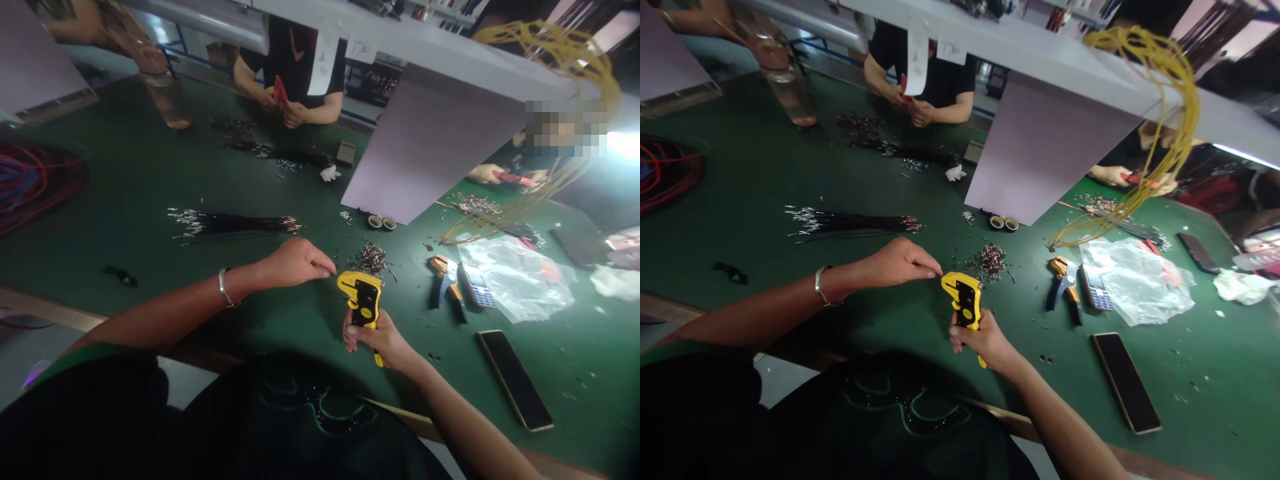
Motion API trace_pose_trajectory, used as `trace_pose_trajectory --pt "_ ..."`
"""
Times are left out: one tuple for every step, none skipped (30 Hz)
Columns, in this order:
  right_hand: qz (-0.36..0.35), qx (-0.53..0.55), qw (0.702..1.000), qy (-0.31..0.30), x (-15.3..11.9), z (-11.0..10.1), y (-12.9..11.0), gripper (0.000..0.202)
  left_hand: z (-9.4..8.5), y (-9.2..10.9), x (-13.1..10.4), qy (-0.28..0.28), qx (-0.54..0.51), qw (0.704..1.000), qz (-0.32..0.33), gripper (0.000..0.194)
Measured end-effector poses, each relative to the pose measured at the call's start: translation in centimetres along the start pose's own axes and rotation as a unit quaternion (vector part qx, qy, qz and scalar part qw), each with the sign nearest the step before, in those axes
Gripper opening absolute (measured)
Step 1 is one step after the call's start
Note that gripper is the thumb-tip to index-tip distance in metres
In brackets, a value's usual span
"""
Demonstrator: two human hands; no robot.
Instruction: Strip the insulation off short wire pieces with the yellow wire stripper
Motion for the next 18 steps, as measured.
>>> trace_pose_trajectory --pt "0.003 -0.005 1.000 0.003 0.02 -0.03 0.06 0.028 -0.05 -0.08 0.05 0.001 0.009 1.000 0.000 0.022" --pt "0.005 -0.010 1.000 0.007 0.04 -0.09 0.11 0.028 -0.11 -0.16 0.10 0.002 0.015 1.000 0.000 0.021" --pt "0.005 -0.016 1.000 0.011 0.06 -0.15 0.13 0.029 -0.17 -0.24 0.15 0.002 0.021 1.000 -0.002 0.020" --pt "0.003 -0.020 1.000 0.013 0.09 -0.19 0.12 0.029 -0.27 -0.29 0.21 0.004 0.026 1.000 -0.002 0.019" --pt "0.000 -0.024 1.000 0.015 0.12 -0.22 0.10 0.030 -0.38 -0.33 0.26 0.006 0.030 1.000 -0.002 0.018" --pt "-0.003 -0.026 1.000 0.015 0.15 -0.23 0.10 0.030 -0.51 -0.34 0.31 0.009 0.034 0.999 0.000 0.017" --pt "-0.005 -0.028 0.999 0.016 0.17 -0.24 0.11 0.030 -0.61 -0.35 0.36 0.012 0.038 0.999 0.002 0.017" --pt "-0.005 -0.030 0.999 0.017 0.19 -0.26 0.15 0.030 -0.67 -0.35 0.40 0.013 0.042 0.999 0.006 0.017" --pt "-0.004 -0.032 0.999 0.018 0.20 -0.27 0.22 0.030 -0.71 -0.32 0.43 0.013 0.048 0.999 0.010 0.017" --pt "-0.002 -0.037 0.999 0.020 0.20 -0.30 0.32 0.030 -0.73 -0.29 0.46 0.014 0.055 0.998 0.015 0.018" --pt "-0.001 -0.041 0.999 0.024 0.19 -0.37 0.41 0.030 -0.75 -0.25 0.49 0.016 0.063 0.998 0.020 0.018" --pt "0.000 -0.047 0.998 0.030 0.16 -0.46 0.51 0.030 -0.78 -0.19 0.51 0.020 0.071 0.997 0.024 0.019" --pt "0.002 -0.054 0.998 0.035 0.13 -0.55 0.62 0.030 -0.80 -0.11 0.53 0.022 0.078 0.996 0.028 0.019" --pt "0.005 -0.061 0.997 0.040 0.11 -0.64 0.73 0.029 -0.78 -0.03 0.56 0.024 0.085 0.996 0.030 0.019" --pt "0.007 -0.067 0.997 0.043 0.09 -0.70 0.82 0.029 -0.76 0.07 0.59 0.025 0.091 0.995 0.032 0.019" --pt "0.008 -0.072 0.996 0.044 0.08 -0.73 0.89 0.029 -0.78 0.17 0.64 0.028 0.098 0.994 0.033 0.018" --pt "0.009 -0.077 0.996 0.044 0.09 -0.72 0.94 0.029 -0.80 0.28 0.69 0.031 0.104 0.994 0.035 0.018" --pt "0.010 -0.081 0.996 0.044 0.11 -0.72 0.97 0.029 -0.81 0.38 0.76 0.033 0.109 0.993 0.038 0.017"
Point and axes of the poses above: each hand's wrist, its own x-axis towards the middle knuckle, its own z-axis out of the palm, y = z × x, the point moved 8 cm from there along x, towards the middle knuckle, and after that the axes turned 2 degrees about -x, right-handed, at the moved point
